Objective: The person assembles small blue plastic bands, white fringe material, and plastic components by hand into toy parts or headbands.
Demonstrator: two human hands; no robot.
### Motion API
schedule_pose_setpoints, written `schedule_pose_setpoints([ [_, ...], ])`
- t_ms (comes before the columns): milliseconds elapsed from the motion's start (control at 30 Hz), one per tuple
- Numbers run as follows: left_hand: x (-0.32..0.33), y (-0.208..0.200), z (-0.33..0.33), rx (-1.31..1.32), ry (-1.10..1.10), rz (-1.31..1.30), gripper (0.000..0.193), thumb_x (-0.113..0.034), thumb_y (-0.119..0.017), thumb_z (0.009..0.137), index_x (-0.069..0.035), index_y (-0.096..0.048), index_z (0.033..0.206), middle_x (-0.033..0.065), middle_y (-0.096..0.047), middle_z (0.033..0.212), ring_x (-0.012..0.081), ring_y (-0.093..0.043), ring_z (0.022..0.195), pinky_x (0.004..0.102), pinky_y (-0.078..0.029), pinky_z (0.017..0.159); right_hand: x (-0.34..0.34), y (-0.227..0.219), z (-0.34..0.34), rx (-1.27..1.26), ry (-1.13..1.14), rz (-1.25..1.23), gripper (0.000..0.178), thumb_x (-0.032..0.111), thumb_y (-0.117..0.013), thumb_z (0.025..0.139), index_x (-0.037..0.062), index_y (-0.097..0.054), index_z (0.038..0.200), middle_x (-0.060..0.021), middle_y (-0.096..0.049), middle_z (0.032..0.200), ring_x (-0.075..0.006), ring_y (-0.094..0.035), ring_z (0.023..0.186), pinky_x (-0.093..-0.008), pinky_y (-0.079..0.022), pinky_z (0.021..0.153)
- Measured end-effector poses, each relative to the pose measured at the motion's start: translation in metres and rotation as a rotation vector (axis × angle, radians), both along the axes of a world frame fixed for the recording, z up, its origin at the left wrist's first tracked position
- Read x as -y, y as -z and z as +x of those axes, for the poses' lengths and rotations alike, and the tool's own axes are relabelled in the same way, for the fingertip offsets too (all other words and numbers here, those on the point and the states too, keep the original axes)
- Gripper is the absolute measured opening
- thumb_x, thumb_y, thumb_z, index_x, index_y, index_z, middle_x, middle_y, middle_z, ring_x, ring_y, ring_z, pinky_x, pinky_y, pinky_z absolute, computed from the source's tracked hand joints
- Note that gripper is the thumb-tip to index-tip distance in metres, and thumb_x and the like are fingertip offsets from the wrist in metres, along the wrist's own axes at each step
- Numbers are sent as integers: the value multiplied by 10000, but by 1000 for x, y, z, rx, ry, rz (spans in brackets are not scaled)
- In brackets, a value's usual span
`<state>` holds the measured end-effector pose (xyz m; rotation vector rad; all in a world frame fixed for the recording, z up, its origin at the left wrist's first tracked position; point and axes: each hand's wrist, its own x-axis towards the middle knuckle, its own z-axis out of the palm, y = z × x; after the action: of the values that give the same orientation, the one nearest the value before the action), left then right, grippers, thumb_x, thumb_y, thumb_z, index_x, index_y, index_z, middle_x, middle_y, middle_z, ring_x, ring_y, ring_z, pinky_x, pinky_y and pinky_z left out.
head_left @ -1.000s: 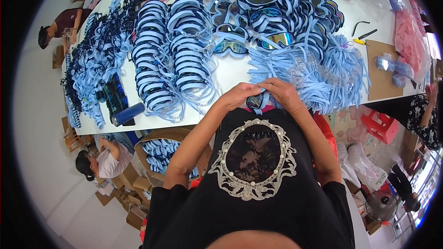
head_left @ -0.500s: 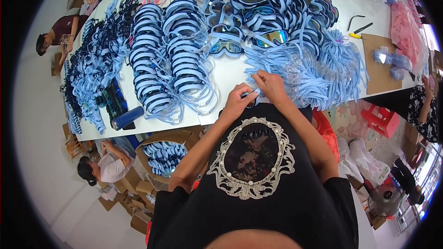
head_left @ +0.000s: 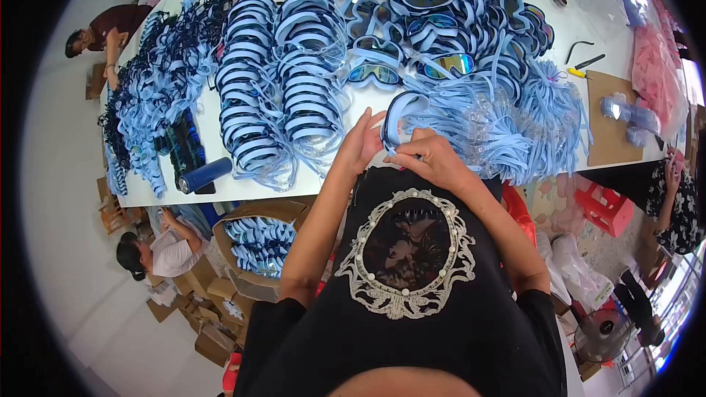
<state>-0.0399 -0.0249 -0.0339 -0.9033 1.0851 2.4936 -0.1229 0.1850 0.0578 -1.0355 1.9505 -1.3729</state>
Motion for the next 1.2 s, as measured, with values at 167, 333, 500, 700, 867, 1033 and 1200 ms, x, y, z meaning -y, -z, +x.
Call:
schedule_pose_setpoints([
  [167, 7, -25, -14, 5, -165, 318, 685, -534, -428, 1074, 19, -465, 1476, 163, -626, 1311, 254, -616, 1164, 492, -476, 1112, -2, 21, 1, -242, -34, -66, 161, 249, -726, 933, 97, -777, 946, -129, -652, 763, -315, -617, 720, -403, -504, 725],
  [333, 39, -29, -19, -109, -198, 401, 501, -428, -552, 1058, -99, -530, 1435, 56, -623, 863, 181, -598, 750, 492, -456, 1133, 1, 24, 10, -108, -86, 54, 170, 258, -699, 952, 106, -777, 957, -126, -721, 832, -332, -678, 743, -410, -526, 681],
  [500, 69, -41, -21, 0, -240, 181, 361, -324, -659, 1018, -91, -652, 1293, 72, -715, 1143, 212, -679, 1021, 489, -489, 1099, -12, 36, -1, -19, -45, 283, 216, 344, -704, 940, 144, -781, 964, -124, -735, 850, -348, -688, 742, -399, -538, 667],
  [700, 117, -27, -9, 21, -316, 176, 334, -328, -659, 1022, -134, -655, 1294, 22, -696, 1251, 208, -614, 1194, 410, -428, 1107, -57, 85, -45, 483, -7, 339, 279, 362, -703, 953, 107, -780, 1036, -22, -656, 664, -106, -601, 600, -284, -455, 558],
  [867, 156, -18, 5, 56, -513, 66, 285, -334, -618, 1041, -181, -657, 1278, 7, -642, 1349, 210, -542, 1286, 428, -380, 1126, -81, 68, -67, 818, -73, 336, 329, 363, -700, 969, 68, -782, 1092, 21, -626, 677, -41, -544, 610, -219, -398, 531],
  [1033, 191, -16, 25, 53, -694, 25, 251, -349, -616, 1041, -176, -665, 1218, 9, -656, 1280, 228, -552, 1240, 462, -410, 1111, -108, 66, -79, 556, 132, 277, 311, 244, -705, 971, 24, -759, 1185, -11, -672, 783, -66, -571, 672, -231, -451, 579],
  [1200, 206, -26, 56, -34, -686, -51, 238, -332, -608, 1049, -134, -658, 1173, 13, -669, 1156, 219, -603, 1108, 468, -448, 1099, -138, 50, -88, -42, 380, 311, 210, 152, -749, 925, -27, -766, 1034, -49, -746, 884, -109, -649, 753, -267, -516, 696],
])
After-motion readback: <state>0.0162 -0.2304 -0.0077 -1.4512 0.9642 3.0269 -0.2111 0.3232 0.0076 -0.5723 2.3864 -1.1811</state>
